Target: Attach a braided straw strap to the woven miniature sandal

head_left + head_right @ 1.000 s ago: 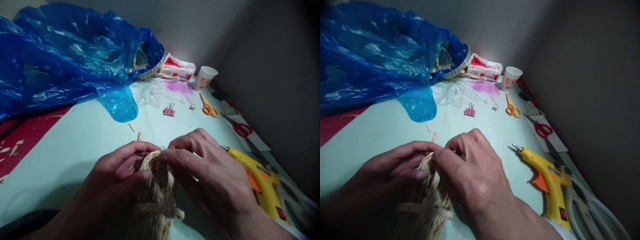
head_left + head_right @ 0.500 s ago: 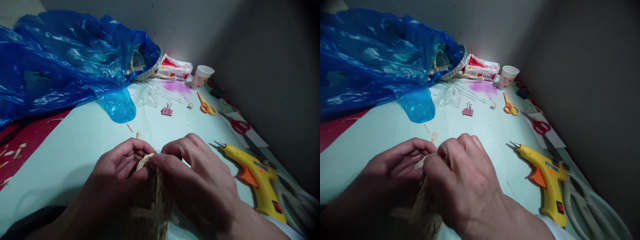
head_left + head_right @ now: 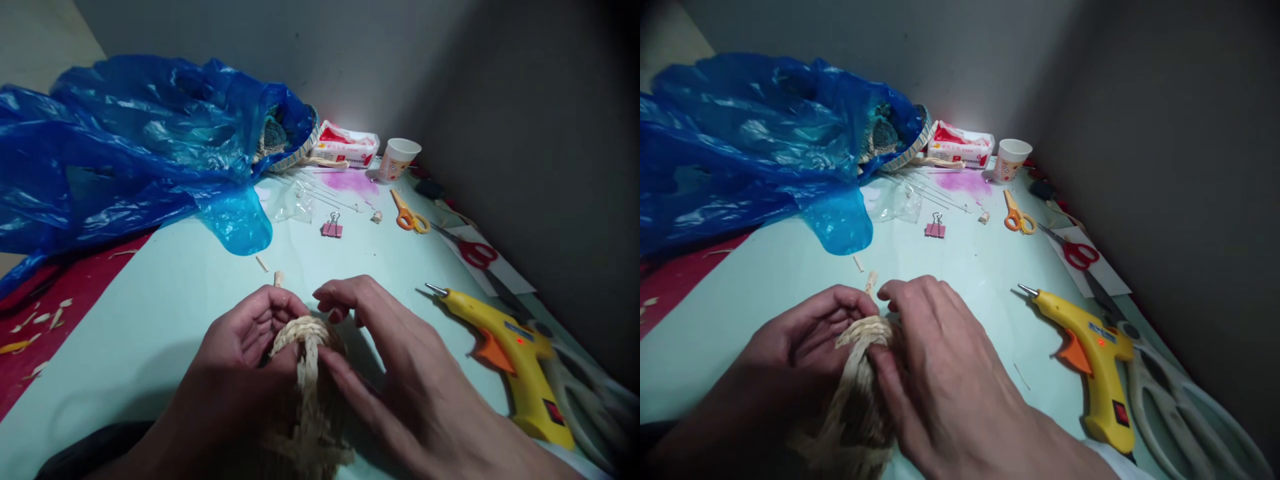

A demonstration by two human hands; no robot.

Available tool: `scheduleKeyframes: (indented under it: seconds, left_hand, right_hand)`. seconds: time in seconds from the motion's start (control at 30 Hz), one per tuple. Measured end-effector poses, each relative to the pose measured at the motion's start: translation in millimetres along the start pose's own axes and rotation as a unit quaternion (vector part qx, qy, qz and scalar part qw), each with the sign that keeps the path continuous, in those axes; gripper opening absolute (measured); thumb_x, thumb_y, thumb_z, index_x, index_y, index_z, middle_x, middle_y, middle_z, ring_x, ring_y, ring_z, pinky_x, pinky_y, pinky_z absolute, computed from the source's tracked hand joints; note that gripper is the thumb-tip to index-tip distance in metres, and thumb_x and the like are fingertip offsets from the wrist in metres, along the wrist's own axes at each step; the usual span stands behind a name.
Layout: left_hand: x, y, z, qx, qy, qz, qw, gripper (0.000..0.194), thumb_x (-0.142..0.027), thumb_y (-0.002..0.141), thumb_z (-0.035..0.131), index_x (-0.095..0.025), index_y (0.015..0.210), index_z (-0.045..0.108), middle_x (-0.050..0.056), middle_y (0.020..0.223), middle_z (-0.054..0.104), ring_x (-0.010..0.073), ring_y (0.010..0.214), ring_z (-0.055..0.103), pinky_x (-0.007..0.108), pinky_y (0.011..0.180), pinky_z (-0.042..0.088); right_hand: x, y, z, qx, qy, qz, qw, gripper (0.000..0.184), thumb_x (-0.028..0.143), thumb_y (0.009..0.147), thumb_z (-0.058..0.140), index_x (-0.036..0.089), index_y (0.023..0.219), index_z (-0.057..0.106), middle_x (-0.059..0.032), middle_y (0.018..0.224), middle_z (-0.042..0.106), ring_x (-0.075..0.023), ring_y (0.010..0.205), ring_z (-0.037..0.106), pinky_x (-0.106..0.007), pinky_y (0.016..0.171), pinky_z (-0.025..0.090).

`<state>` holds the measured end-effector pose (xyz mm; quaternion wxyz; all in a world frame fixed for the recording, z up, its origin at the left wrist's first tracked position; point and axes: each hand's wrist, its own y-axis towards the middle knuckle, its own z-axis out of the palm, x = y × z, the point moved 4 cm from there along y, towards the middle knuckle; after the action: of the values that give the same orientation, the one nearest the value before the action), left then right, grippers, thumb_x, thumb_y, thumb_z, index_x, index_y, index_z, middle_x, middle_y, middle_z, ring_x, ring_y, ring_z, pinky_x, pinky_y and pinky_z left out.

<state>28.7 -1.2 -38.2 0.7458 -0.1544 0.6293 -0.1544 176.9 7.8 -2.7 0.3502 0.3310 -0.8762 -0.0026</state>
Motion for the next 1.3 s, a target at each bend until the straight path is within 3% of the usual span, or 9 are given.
scheduleKeyframes:
  seconds: [0.1, 0.17, 0.27, 0.37, 0.6, 0.77, 0.9, 1.07, 1.3]
  left_hand:
    - [2, -1, 1.7, -0.009, -0.005, -0.014, 1.0, 0.023, -0.015, 0.061, 0.077, -0.021, 0.077, 0.06, -0.003, 0.07, 0.066, 0.0129, 0.071, 0.06, 0.019, 0.063, 0.046]
    - [2, -3, 2.7, -0.021, 0.001, -0.018, 1.0, 0.024, -0.016, 0.06, 0.076, -0.021, 0.077, 0.061, -0.003, 0.07, 0.066, 0.0128, 0.07, 0.061, 0.019, 0.063, 0.047]
    - [0, -5, 3.9, -0.04, 0.025, -0.019, 0.999, 0.022, -0.015, 0.061, 0.075, -0.021, 0.077, 0.061, -0.003, 0.069, 0.066, 0.0129, 0.07, 0.061, 0.019, 0.062, 0.047]
    - [0, -5, 5.8, -0.046, 0.037, -0.023, 0.998, 0.023, -0.012, 0.06, 0.073, -0.021, 0.076, 0.061, -0.004, 0.067, 0.065, 0.0121, 0.068, 0.06, 0.019, 0.061, 0.046]
    - [5, 3, 6.5, -0.05, 0.046, 0.016, 0.998, 0.028, -0.007, 0.055, 0.075, -0.021, 0.076, 0.062, -0.005, 0.069, 0.065, 0.0115, 0.073, 0.063, 0.016, 0.064, 0.045]
    - [5, 4, 5.9, -0.015, 0.051, 0.04, 0.998, 0.023, -0.019, 0.064, 0.077, -0.022, 0.081, 0.062, -0.003, 0.079, 0.067, 0.0151, 0.083, 0.065, 0.02, 0.072, 0.047]
    - [2, 2, 7.2, 0.028, 0.056, 0.032, 0.998, 0.02, -0.031, 0.074, 0.073, -0.022, 0.087, 0.062, -0.002, 0.082, 0.067, 0.0133, 0.073, 0.06, 0.022, 0.065, 0.045]
    - [1, 3, 5.3, 0.029, 0.095, 0.038, 0.994, 0.017, -0.028, 0.074, 0.072, -0.02, 0.085, 0.061, -0.001, 0.079, 0.065, 0.013, 0.074, 0.057, 0.021, 0.063, 0.043]
    - [5, 9, 2.7, 0.05, 0.076, 0.025, 0.996, 0.022, -0.031, 0.075, 0.073, -0.018, 0.087, 0.06, 0.002, 0.086, 0.063, 0.0129, 0.074, 0.057, 0.023, 0.062, 0.043]
  right_hand:
    - [-5, -1, 8, 0.032, 0.047, 0.059, 0.997, 0.027, 0.022, 0.095, 0.053, 0.021, 0.121, 0.048, -0.0037, 0.104, 0.062, -0.015, 0.089, 0.062, -0.027, 0.073, 0.05]
    - [-7, 0, 13, 0.02, 0.062, 0.087, 0.994, 0.03, 0.022, 0.092, 0.054, 0.025, 0.121, 0.047, -0.0006, 0.101, 0.063, -0.0145, 0.083, 0.062, -0.027, 0.066, 0.048]
    - [-9, 2, 19, -0.012, 0.053, 0.138, 0.989, 0.03, 0.016, 0.083, 0.056, 0.027, 0.11, 0.051, 0.002, 0.089, 0.064, -0.0147, 0.07, 0.06, -0.027, 0.058, 0.042]
    - [-10, 4, 24, -0.002, 0.058, 0.172, 0.983, 0.027, 0.014, 0.078, 0.055, 0.025, 0.103, 0.055, 0.0009, 0.082, 0.062, -0.0154, 0.066, 0.057, -0.028, 0.057, 0.038]
    - [-14, 3, 22, 0.019, 0.116, 0.144, 0.983, 0.034, 0.014, 0.083, 0.053, 0.019, 0.117, 0.051, -0.0031, 0.091, 0.063, -0.0158, 0.073, 0.055, -0.03, 0.064, 0.039]
    - [-20, 5, 16, 0.025, 0.141, 0.153, 0.978, 0.029, 0.018, 0.083, 0.054, 0.022, 0.112, 0.051, 0.0017, 0.083, 0.061, -0.0143, 0.069, 0.051, -0.027, 0.059, 0.037]
    - [-22, 9, 13, 0.019, 0.133, 0.155, 0.979, 0.03, 0.018, 0.082, 0.054, 0.021, 0.112, 0.051, 0.0018, 0.083, 0.062, -0.0136, 0.068, 0.05, -0.027, 0.06, 0.036]
    - [-24, 7, 14, 0.03, 0.151, 0.154, 0.976, 0.03, 0.02, 0.085, 0.054, 0.022, 0.115, 0.05, 0.0016, 0.086, 0.063, -0.0139, 0.071, 0.052, -0.026, 0.061, 0.037]
    - [-25, 6, 13, 0.059, 0.135, 0.155, 0.977, 0.028, 0.021, 0.087, 0.052, 0.02, 0.115, 0.05, 0.001, 0.085, 0.061, -0.0149, 0.073, 0.053, -0.027, 0.062, 0.037]
